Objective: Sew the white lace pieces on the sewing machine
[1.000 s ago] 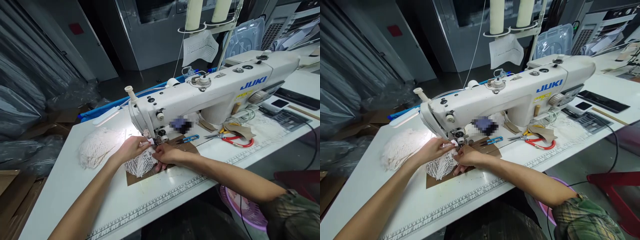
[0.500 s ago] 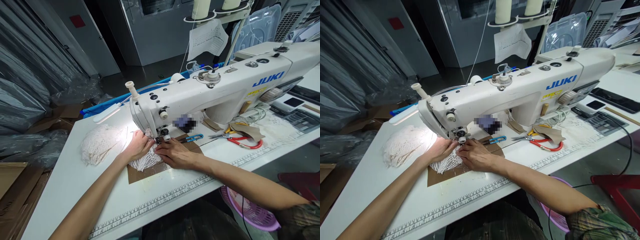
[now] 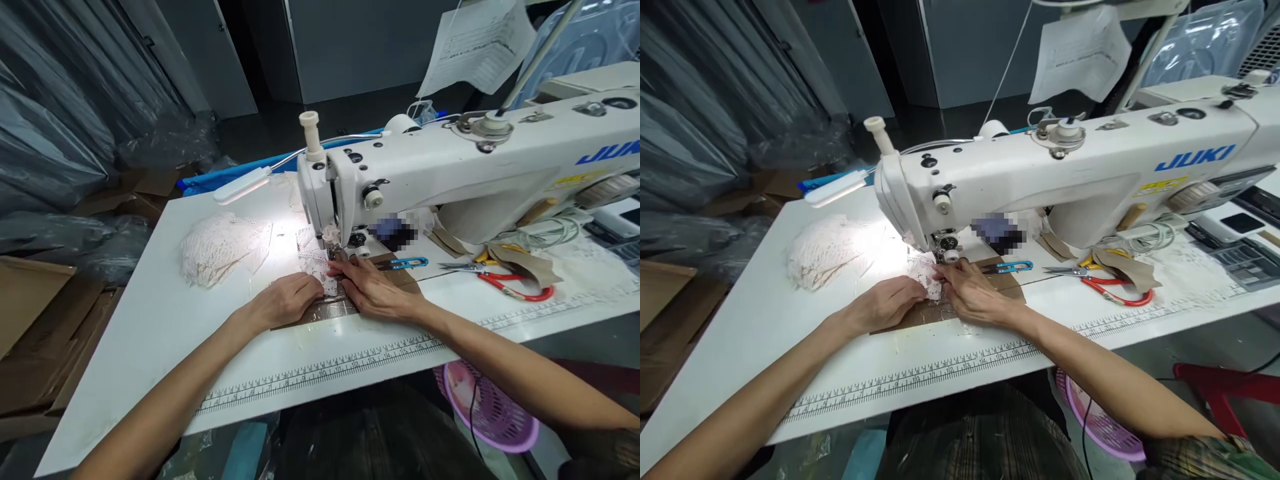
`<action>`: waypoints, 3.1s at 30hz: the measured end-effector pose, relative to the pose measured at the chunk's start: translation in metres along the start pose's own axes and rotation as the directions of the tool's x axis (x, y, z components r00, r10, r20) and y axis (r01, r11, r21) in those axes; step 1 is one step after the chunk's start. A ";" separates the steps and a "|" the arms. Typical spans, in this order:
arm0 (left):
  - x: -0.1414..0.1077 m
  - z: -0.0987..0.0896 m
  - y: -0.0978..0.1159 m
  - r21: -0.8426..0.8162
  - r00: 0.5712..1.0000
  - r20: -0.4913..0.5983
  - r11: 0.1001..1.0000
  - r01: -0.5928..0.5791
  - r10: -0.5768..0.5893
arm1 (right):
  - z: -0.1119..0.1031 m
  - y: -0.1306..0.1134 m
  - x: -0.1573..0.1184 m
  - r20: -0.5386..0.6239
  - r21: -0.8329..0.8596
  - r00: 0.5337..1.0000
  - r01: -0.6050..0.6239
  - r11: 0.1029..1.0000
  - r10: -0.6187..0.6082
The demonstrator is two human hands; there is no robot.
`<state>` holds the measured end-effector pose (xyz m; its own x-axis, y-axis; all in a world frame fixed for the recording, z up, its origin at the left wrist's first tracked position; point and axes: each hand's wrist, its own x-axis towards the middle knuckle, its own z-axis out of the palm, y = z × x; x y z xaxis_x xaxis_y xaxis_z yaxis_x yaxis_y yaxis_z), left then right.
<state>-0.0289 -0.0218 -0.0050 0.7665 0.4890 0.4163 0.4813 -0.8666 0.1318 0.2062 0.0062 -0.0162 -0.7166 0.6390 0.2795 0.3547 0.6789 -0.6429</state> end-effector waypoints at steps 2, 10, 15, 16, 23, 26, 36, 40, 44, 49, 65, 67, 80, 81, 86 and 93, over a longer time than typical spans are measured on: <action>0.002 0.005 -0.002 0.023 1.000 -0.009 1.000 0.006 -0.006 | -0.002 0.002 0.001 -0.006 0.076 1.000 -0.026 0.997 0.027; 0.001 0.004 0.002 0.110 0.995 -0.096 0.994 0.004 0.006 | -0.016 0.014 0.014 0.038 0.053 0.988 -0.154 0.987 0.152; -0.003 0.004 0.001 0.158 0.998 -0.055 0.987 0.027 -0.019 | -0.004 0.010 0.017 0.107 -0.301 0.994 0.059 0.952 -0.028; -0.004 0.003 0.001 0.165 0.999 -0.043 0.986 0.016 -0.009 | -0.002 0.008 0.019 0.126 -0.374 0.992 0.066 0.925 -0.019; -0.004 0.005 0.005 0.182 0.996 -0.091 0.983 -0.004 0.021 | 0.003 0.006 0.022 0.054 -0.431 0.996 -0.042 0.901 0.072; -0.004 0.008 0.005 0.191 0.992 -0.123 0.982 -0.002 0.026 | -0.002 0.016 0.011 -0.001 -0.220 1.000 0.014 0.975 -0.015; -0.002 0.008 0.006 0.091 0.989 -0.147 0.996 0.028 -0.014 | -0.004 0.016 0.005 0.083 -0.261 0.988 0.144 0.955 -0.127; -0.002 0.009 0.008 0.039 0.998 -0.060 0.999 -0.030 0.032 | 0.000 0.009 0.011 0.102 -0.348 0.994 0.082 0.934 -0.049; -0.003 0.011 0.009 0.041 0.997 -0.078 0.999 -0.014 0.017 | -0.003 0.013 0.008 0.027 -0.187 0.999 0.048 0.981 -0.044; -0.004 0.013 0.009 0.051 0.994 -0.113 0.999 -0.005 0.011 | -0.008 0.018 0.003 -0.069 -0.009 0.998 0.009 1.000 -0.009; -0.003 0.015 0.007 -0.016 0.975 -0.202 0.995 0.095 -0.097 | -0.011 0.019 0.002 -0.049 -0.056 0.999 0.000 0.998 -0.002; -0.003 0.015 0.007 -0.017 0.973 -0.212 0.996 0.090 -0.091 | -0.012 0.020 0.001 -0.025 -0.062 1.000 0.016 0.998 -0.018; -0.002 0.014 0.006 0.044 0.984 -0.176 0.999 -0.001 0.009 | -0.050 0.017 -0.012 -0.074 -0.194 0.997 -0.033 0.980 0.019; -0.001 0.014 0.005 0.046 0.984 -0.178 0.999 -0.010 0.018 | -0.058 0.017 -0.017 -0.089 -0.244 0.995 -0.060 0.968 0.039; 0.000 0.013 0.007 0.026 0.986 -0.162 0.999 -0.045 0.049 | -0.074 0.029 -0.045 -0.091 -0.443 0.989 -0.146 0.884 0.118; -0.003 0.013 0.009 -0.033 0.985 -0.169 0.999 0.025 -0.030 | -0.055 0.036 -0.054 -0.140 -0.552 0.986 -0.149 0.820 0.085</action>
<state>-0.0216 -0.0300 -0.0171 0.6687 0.4912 0.5582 0.4861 -0.8568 0.1718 0.2907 0.0162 -0.0156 -0.5926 0.7388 0.3209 0.7293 0.6612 -0.1756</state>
